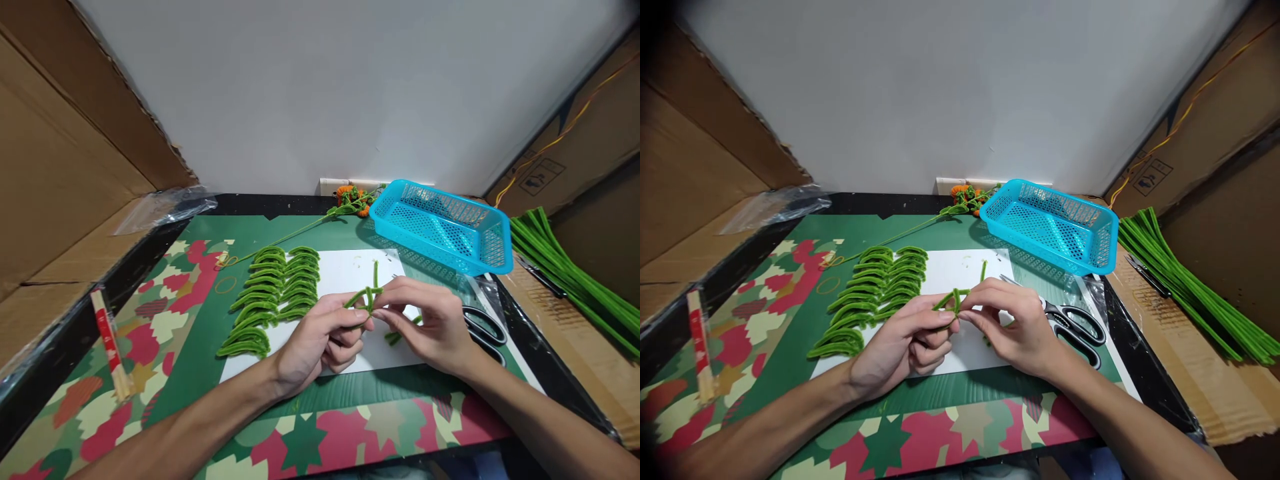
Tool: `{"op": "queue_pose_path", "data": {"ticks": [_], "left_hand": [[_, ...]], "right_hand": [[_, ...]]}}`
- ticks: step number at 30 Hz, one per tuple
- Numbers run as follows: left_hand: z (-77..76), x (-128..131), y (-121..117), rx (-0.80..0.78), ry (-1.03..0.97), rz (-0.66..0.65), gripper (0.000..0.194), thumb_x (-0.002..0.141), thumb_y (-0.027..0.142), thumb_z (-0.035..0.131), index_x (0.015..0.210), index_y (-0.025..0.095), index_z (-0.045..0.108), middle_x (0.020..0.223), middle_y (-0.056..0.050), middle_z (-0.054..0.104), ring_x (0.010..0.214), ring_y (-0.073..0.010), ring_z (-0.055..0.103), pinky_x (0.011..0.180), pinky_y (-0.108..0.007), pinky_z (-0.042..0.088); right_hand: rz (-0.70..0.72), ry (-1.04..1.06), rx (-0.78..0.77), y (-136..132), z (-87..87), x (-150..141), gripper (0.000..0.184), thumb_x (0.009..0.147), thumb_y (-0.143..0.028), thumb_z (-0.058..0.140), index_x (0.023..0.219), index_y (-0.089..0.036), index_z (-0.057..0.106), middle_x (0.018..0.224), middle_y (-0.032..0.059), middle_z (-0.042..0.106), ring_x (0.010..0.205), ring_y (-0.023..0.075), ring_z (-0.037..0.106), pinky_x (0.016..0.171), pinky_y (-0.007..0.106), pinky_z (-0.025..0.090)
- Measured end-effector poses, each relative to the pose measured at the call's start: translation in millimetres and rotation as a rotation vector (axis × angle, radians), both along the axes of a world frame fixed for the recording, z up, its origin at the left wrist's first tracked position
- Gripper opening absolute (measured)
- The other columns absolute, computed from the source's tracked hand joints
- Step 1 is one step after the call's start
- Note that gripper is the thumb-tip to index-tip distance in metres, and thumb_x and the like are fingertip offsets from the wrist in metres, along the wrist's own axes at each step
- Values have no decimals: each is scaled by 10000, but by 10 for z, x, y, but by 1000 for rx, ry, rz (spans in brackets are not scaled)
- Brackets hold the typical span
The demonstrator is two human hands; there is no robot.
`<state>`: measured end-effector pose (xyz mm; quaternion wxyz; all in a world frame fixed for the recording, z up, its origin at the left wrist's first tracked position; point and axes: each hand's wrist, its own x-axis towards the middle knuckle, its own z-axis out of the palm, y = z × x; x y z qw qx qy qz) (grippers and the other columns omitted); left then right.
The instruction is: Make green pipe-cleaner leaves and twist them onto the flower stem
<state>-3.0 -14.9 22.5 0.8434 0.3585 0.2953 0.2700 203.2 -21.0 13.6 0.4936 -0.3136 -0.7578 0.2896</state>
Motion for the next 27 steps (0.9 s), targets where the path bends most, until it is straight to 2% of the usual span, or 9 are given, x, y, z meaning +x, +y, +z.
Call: {"op": "queue_pose_path", "data": {"ticks": [7, 13, 19, 27], "left_hand": [[30, -11, 29, -65, 42, -38, 146, 961, 235, 577, 832, 166, 580, 539, 135, 188, 435, -44, 78, 363, -139, 112], [48, 9, 29, -3, 26, -8, 152, 989, 243, 582, 854, 177, 556, 545, 131, 229, 426, -40, 93, 356, -126, 101], [44, -3, 15, -60, 12, -49, 162, 1011, 232, 532, 864, 174, 566, 544, 130, 214, 434, -46, 84, 359, -127, 125], [16, -28, 25, -85, -10, -71, 144, 1008, 220, 540, 876, 173, 575, 553, 127, 192, 447, -49, 80, 380, -141, 141]], "right_hand": [[51, -7, -35, 17, 14, 18, 161, 959, -86, 687, 1015, -195, 792, 874, 60, 749, 746, 174, 662, 644, 308, 501], [-15, -19, -155, -4, 28, 7, 98, 972, -145, 704, 914, -190, 769, 822, 28, 742, 646, 137, 605, 605, 281, 485], [-9, -57, -55, 1, -7, -8, 114, 989, -126, 663, 926, -182, 740, 815, 35, 718, 692, 150, 616, 614, 280, 470], [-13, -22, -124, -33, -16, -46, 120, 997, -127, 619, 916, -183, 687, 802, 25, 649, 640, 131, 590, 593, 271, 478]]}}
